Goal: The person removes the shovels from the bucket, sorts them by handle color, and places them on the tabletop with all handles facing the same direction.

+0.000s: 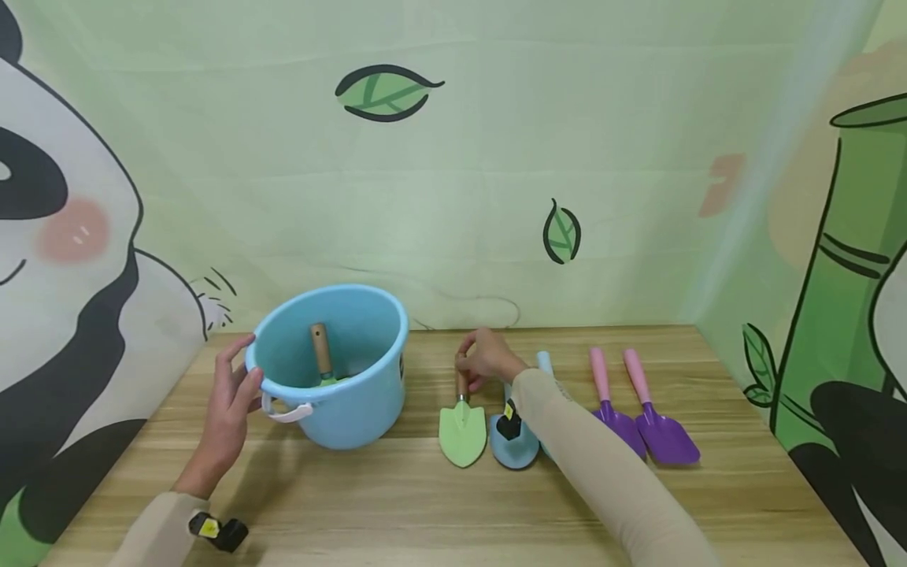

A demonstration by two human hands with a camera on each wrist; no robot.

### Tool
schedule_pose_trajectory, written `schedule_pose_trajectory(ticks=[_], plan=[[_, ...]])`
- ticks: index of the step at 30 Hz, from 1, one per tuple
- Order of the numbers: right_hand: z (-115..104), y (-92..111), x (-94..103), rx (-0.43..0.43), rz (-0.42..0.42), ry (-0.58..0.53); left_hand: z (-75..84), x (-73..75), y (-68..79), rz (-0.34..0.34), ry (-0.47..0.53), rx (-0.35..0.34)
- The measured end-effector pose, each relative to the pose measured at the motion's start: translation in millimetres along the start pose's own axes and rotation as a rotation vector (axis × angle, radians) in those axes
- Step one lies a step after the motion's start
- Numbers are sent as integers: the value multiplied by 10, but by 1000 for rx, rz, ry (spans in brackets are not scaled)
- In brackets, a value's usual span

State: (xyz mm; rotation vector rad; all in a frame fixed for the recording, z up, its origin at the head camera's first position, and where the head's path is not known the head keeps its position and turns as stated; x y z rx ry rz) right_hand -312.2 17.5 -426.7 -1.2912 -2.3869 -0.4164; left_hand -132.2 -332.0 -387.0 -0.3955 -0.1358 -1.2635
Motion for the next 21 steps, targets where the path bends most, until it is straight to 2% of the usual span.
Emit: schedule_pose_trajectory(ticks=[10,21], plan=[[13,-5,-5,-6,-2,-27,-1,-2,-11,1,0,-6],[3,8,-4,-17,-6,18,-11,1,-10,-3,-2,2]])
Point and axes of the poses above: each hand's wrist, its own y-axis away from the middle knuckle, its own x-axis out of the back of the hand, z = x × y, the point moved 4 cm from there along -y, towards the middle knuckle, and after that the axes turned 11 degrees about x, right-handed, at the moved point
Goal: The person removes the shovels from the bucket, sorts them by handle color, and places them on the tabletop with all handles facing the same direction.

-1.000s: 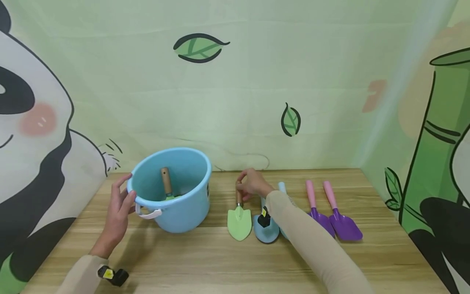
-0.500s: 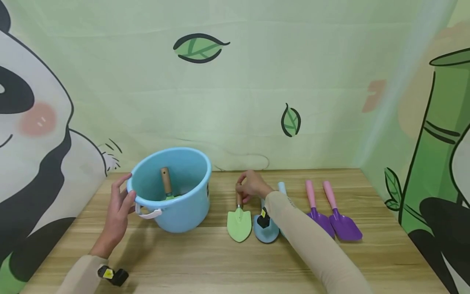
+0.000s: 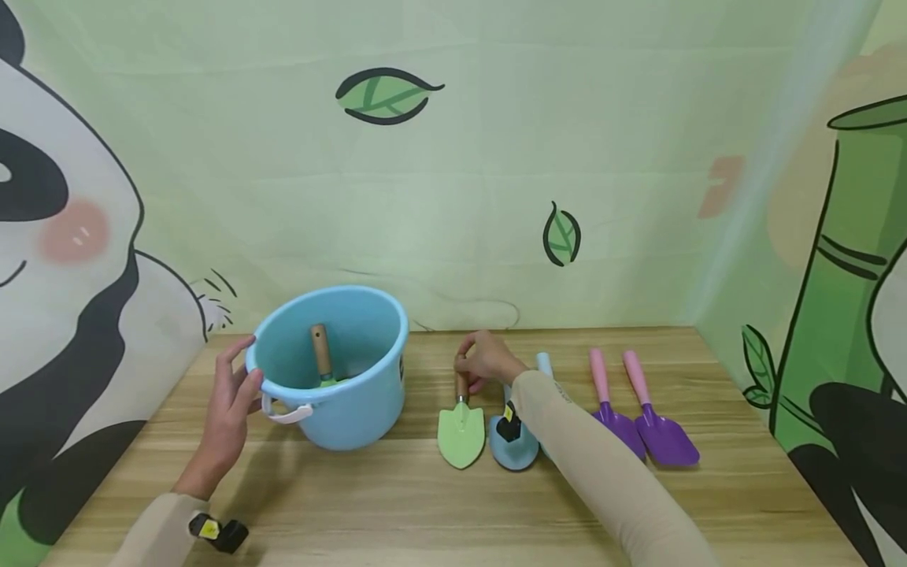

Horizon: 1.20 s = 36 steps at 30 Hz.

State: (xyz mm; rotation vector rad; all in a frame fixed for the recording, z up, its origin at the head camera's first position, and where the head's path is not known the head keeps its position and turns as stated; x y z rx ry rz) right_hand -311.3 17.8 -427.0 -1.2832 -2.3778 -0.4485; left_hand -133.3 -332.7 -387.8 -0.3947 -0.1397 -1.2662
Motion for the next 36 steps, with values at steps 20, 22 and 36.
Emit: schedule_pose_trajectory(ticks=[20,22,36], plan=[[-108,40,72,-14,-46,123,-5,-11,24,-2,18,-5],[-188,55,130,-9,-48,186,-10,-13,22,-1,19,-4],[-785,118,508,74,-90,381,20,-14,-3,-1,28,-6]])
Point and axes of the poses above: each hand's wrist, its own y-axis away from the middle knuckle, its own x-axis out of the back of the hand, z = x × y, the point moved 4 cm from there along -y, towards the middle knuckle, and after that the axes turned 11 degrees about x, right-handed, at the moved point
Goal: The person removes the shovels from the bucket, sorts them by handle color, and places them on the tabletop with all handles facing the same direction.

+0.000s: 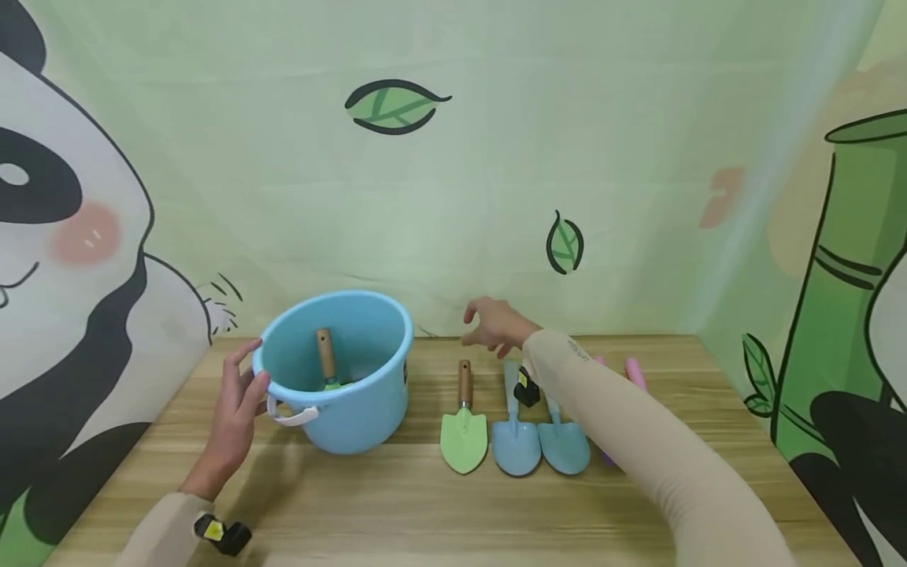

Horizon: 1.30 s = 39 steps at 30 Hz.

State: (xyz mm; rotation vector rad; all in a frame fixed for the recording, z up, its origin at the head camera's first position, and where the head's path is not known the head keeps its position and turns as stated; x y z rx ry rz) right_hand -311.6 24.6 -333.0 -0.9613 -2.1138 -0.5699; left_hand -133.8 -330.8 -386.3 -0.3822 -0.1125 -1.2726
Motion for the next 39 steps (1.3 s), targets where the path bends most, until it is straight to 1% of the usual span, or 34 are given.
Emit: schedule_pose_trajectory(ticks=[9,14,21,25,33,39], plan=[[-354,-26,246,26,-100,70,92,31,-26,-6,-9,38],[-518,-37,364,44,-130,107,96,23,-35,-10,2,39],[-746,-68,542,71,-203,147,79,21,-35,-14,14,34],[-870,-81,633,78,-237,151,70,25,-30,-14,17,30],[-1130,-106,800,111,-264,167,71,23,-18,-13,17,29],[-1353,-130,857,128,-286,166,74,27,-28,-11,16,31]])
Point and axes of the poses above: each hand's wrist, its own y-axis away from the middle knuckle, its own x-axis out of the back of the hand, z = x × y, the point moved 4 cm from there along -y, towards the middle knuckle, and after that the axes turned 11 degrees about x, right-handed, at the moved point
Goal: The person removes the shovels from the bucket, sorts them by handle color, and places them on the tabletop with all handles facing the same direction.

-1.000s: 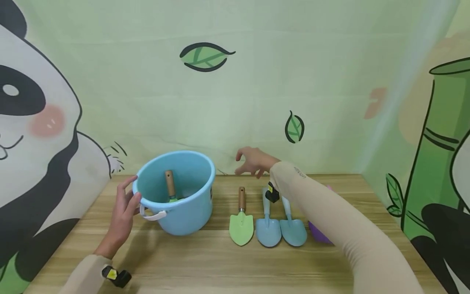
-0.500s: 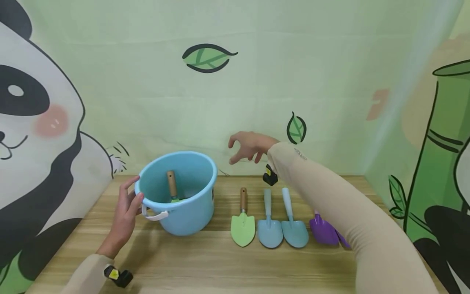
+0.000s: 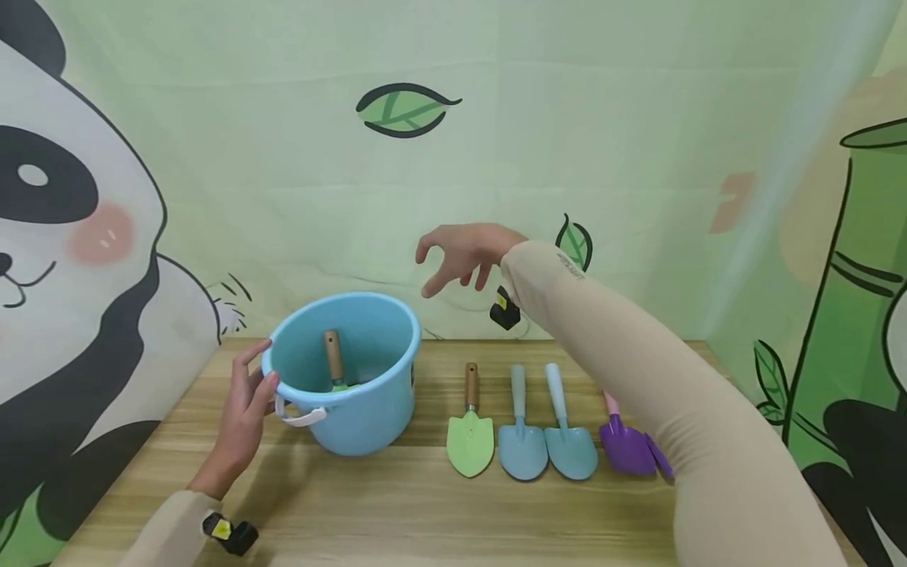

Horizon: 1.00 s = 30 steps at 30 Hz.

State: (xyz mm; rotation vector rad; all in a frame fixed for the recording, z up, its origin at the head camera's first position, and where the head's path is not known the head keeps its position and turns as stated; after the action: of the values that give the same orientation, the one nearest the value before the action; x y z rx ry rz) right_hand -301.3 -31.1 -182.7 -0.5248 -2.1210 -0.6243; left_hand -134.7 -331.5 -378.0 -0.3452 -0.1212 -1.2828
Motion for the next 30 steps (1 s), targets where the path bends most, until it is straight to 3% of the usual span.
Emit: schedule_pose_trajectory(ticks=[13,30], plan=[[-254,-159,23,78,-28,14,-18,9,5,15,-22,-26],[-516,-500,-40,274,67,-86,-35,2,-13,11,-7,-22]])
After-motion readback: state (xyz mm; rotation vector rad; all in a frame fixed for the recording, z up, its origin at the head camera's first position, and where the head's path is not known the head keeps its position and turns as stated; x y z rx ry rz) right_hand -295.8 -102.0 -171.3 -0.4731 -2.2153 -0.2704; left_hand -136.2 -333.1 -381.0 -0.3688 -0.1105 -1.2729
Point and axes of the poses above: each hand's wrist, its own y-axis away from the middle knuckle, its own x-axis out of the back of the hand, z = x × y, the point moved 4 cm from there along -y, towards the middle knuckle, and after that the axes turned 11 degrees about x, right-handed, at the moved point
